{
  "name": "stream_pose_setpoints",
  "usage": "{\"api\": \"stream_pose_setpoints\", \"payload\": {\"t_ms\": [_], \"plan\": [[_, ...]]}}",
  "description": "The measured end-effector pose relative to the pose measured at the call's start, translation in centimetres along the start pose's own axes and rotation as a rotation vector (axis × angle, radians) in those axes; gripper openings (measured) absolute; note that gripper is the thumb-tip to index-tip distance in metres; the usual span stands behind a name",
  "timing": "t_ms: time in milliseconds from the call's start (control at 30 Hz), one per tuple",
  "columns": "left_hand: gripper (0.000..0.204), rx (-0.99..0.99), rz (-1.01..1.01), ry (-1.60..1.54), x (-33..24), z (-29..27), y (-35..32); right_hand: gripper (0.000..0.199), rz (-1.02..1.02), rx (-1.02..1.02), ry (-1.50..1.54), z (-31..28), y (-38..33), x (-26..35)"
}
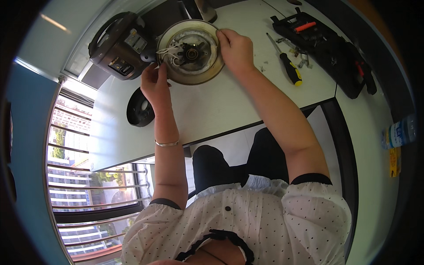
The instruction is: The person assembles an electric kettle by hand, connecting wires to the heating element and securing the base. They then attach the kettle body to the base and test the fit.
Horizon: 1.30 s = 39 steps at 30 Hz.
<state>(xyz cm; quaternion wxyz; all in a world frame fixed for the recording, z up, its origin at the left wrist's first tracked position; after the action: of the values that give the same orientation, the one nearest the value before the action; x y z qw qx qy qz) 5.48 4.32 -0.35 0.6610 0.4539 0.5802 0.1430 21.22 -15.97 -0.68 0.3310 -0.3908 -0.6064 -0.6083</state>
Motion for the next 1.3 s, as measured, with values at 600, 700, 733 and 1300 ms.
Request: {"api": "stream_pose_setpoints", "payload": {"t_ms": [600,700,733,1300], "plan": [[0.015,0.001,-0.049,-0.008,-0.1,-0.2,0.0,0.029,-0.053,0.155,-0.195,1.1,-0.5,0.9],[0.017,0.015,-0.14,-0.095,1.7,0.1,-0.3,0.03,-0.148,0.174,-0.329,1.4,-0.5,1.2],[0.018,0.039,-0.175,-0.089,2.3,0.2,-0.4,0.029,-0.191,0.15,-0.341,1.4,-0.6,1.3],[0.021,0.142,-0.442,-0.107,5.9,0.2,-1.3,0.024,-0.401,0.078,-0.224,1.5,-0.9,1.7]]}}
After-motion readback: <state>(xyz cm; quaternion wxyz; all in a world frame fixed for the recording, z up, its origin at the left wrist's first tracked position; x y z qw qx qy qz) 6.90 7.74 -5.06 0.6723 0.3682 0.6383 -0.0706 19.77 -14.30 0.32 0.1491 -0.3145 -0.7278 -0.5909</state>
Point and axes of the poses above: each hand's wrist, its own y-axis towards the middle knuckle, its own z-axis out of the palm, x = y × z, the point moved 7 cm from there along y, towards the middle knuckle, and after that the axes turned 15 degrees about z, right-handed, at the moved point
